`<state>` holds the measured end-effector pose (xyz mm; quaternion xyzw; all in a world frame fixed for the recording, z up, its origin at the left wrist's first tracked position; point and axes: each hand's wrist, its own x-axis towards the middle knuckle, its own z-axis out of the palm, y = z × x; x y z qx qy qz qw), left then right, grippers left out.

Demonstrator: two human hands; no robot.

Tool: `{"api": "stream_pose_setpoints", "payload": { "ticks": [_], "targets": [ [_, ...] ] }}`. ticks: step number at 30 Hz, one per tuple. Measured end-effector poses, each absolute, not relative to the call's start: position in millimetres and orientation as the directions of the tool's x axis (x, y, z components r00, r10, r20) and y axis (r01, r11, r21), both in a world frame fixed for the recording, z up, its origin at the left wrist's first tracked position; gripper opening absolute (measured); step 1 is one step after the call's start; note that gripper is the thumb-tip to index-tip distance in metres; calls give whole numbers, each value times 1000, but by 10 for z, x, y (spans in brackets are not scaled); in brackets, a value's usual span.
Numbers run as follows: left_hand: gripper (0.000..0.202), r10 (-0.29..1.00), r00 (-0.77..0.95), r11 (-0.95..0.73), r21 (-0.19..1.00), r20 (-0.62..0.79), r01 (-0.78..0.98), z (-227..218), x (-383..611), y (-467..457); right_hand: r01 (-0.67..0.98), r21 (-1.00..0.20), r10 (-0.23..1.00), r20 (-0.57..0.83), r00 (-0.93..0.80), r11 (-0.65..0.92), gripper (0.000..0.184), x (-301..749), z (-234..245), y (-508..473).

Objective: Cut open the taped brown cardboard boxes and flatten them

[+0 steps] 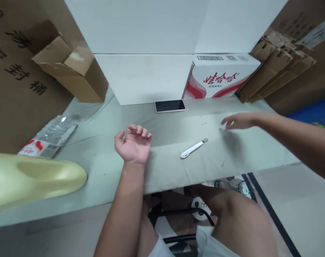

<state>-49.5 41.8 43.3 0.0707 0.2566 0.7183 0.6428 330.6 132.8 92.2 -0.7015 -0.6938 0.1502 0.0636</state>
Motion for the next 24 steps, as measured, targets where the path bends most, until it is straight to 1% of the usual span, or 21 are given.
{"api": "stream_pose_setpoints", "payload": {
  "ticks": [2,3,4,6,7,9,11,13,16,18,20,21,22,24],
  "targets": [
    [40,967,-143,-39,433,-211,-900,450,-511,379,959,-264,911,-360,-199,105,15,2924,894,1163],
    [39,970,-138,-42,419,-201,-907,458,-530,353,946,-254,844,-444,-300,203,16,2707,897,1084],
    [38,972,-138,-50,405,-191,-913,464,-558,323,904,-236,753,-500,-428,357,21,2478,910,1013],
    [37,971,-152,-72,384,-183,-920,475,-638,257,761,-201,583,-533,-613,617,32,2002,959,905],
    [36,969,-162,-81,381,-185,-921,480,-688,224,684,-174,522,-523,-674,708,37,1759,985,876],
    [34,964,-179,-90,387,-198,-918,491,-799,168,574,-113,466,-468,-751,811,41,1272,1016,882],
    [34,958,-190,-94,393,-214,-915,500,-914,131,510,-57,454,-382,-805,858,43,780,1006,983],
    [36,956,-199,-105,380,-217,-919,506,-1016,120,509,-41,482,-264,-836,860,44,276,967,1172],
    [38,958,-191,-112,332,-215,-936,509,-1122,136,587,-108,583,-67,-810,802,44,-479,935,1581],
    [36,962,-164,-96,292,-219,-951,512,-1153,146,629,-167,642,30,-766,759,43,-938,975,1906],
    [34,968,-132,-71,269,-215,-961,516,-1161,143,624,-205,652,126,-748,754,37,-1320,1056,2238],
    [34,971,-114,-54,271,-212,-961,518,-1161,137,616,-203,647,175,-742,762,33,-1473,1098,2392],
    [34,973,-95,-33,281,-210,-959,519,-1162,130,612,-191,640,192,-744,768,31,-1597,1133,2529],
    [34,973,-72,0,310,-219,-951,512,-1173,120,636,-164,656,158,-738,754,25,-1755,1159,2727]
  ]
}}
